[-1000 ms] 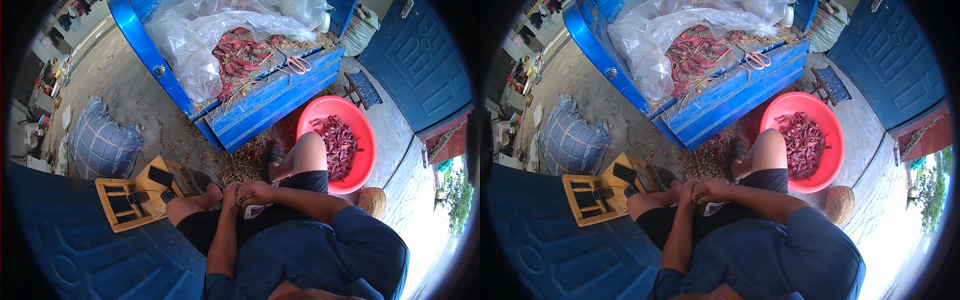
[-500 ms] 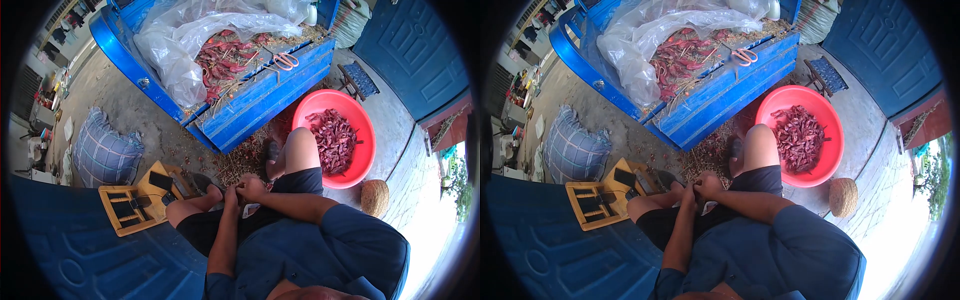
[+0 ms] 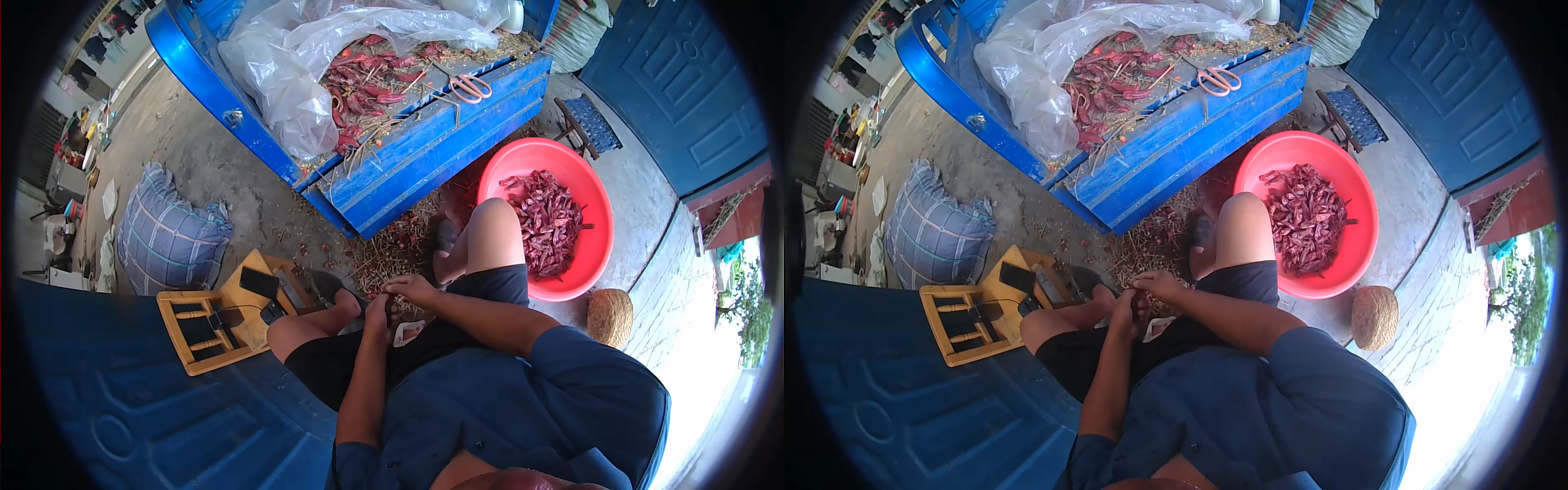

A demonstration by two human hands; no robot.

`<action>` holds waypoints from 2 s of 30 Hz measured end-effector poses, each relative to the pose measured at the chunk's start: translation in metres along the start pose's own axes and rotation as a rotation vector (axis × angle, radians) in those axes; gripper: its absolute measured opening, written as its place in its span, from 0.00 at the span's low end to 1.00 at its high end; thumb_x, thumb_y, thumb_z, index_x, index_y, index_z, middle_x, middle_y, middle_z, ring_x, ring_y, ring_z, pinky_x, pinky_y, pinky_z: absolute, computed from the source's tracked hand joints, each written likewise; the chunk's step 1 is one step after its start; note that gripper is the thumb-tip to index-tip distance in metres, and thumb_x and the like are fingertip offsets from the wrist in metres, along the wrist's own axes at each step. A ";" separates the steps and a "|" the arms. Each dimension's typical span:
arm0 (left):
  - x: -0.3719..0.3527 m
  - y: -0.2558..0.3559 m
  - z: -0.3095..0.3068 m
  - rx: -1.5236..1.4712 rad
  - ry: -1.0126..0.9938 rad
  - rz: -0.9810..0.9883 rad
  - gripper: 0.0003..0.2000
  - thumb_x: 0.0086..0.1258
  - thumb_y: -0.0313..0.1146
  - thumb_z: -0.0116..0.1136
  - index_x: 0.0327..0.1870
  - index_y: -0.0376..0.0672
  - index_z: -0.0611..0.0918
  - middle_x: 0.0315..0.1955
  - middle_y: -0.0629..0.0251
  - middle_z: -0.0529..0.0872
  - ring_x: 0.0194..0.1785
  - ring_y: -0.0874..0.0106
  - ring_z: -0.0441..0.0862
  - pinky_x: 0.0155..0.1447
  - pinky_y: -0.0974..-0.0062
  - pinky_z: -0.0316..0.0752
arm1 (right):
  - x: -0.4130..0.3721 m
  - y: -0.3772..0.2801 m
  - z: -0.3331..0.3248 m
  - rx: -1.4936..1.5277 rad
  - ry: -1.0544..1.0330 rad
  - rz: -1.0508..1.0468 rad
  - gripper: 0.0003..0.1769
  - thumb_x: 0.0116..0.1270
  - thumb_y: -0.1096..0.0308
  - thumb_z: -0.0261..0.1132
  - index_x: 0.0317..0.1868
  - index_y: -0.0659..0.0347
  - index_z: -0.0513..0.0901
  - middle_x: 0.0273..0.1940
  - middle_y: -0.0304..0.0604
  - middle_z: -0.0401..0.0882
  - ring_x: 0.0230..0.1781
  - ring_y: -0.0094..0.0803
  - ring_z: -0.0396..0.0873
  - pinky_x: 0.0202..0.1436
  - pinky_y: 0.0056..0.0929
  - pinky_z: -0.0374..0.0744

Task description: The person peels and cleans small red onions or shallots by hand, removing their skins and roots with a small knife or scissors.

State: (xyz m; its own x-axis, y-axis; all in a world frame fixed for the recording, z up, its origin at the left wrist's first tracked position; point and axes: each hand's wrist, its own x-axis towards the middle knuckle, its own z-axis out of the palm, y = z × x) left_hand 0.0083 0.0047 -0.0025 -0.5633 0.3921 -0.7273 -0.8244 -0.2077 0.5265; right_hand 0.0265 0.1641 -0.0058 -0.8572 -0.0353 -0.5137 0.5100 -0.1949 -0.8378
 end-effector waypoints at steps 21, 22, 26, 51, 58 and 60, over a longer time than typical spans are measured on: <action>0.026 0.022 0.015 -0.081 -0.213 0.015 0.11 0.80 0.41 0.45 0.44 0.46 0.77 0.21 0.76 0.70 0.22 0.81 0.65 0.26 0.81 0.60 | 0.015 -0.052 -0.035 -0.100 0.055 -0.230 0.10 0.69 0.65 0.70 0.41 0.64 0.89 0.34 0.33 0.86 0.34 0.16 0.78 0.39 0.20 0.77; 0.029 0.019 0.013 -0.084 -0.212 0.006 0.11 0.80 0.41 0.45 0.44 0.46 0.77 0.21 0.76 0.70 0.22 0.81 0.65 0.26 0.81 0.60 | 0.016 -0.047 -0.034 -0.099 0.058 -0.221 0.10 0.69 0.65 0.70 0.41 0.64 0.89 0.34 0.33 0.86 0.34 0.16 0.78 0.39 0.20 0.77; 0.033 0.015 0.010 -0.099 -0.186 -0.051 0.11 0.80 0.42 0.43 0.44 0.46 0.77 0.21 0.76 0.69 0.22 0.82 0.64 0.25 0.81 0.59 | 0.017 -0.038 -0.026 -0.168 0.129 -0.181 0.10 0.69 0.63 0.70 0.41 0.62 0.88 0.31 0.30 0.83 0.30 0.13 0.75 0.33 0.17 0.74; 0.011 0.019 0.008 -0.159 -0.138 -0.001 0.11 0.80 0.39 0.43 0.39 0.46 0.77 0.15 0.80 0.63 0.14 0.86 0.56 0.18 0.84 0.49 | 0.041 -0.054 -0.073 0.542 0.342 0.228 0.07 0.72 0.64 0.65 0.42 0.57 0.84 0.35 0.35 0.83 0.29 0.21 0.78 0.36 0.23 0.81; 0.020 0.017 0.005 -0.146 -0.191 0.070 0.09 0.79 0.39 0.45 0.39 0.47 0.76 0.15 0.80 0.64 0.14 0.86 0.56 0.17 0.84 0.51 | 0.011 -0.059 -0.051 -0.366 0.101 0.091 0.23 0.62 0.54 0.73 0.51 0.63 0.86 0.41 0.46 0.87 0.42 0.34 0.85 0.48 0.32 0.81; 0.017 0.014 0.010 -0.084 -0.101 0.060 0.08 0.78 0.38 0.46 0.39 0.48 0.76 0.17 0.80 0.65 0.15 0.86 0.57 0.18 0.84 0.51 | -0.002 -0.062 -0.028 -0.254 0.012 -0.046 0.21 0.61 0.55 0.74 0.47 0.62 0.87 0.41 0.48 0.86 0.43 0.36 0.85 0.50 0.32 0.80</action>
State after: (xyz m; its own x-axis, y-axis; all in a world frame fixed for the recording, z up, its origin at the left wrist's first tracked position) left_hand -0.0127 0.0177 -0.0028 -0.6067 0.4640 -0.6455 -0.7936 -0.3063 0.5257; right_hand -0.0015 0.2039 0.0418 -0.8800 -0.0199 -0.4746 0.4729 0.0562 -0.8793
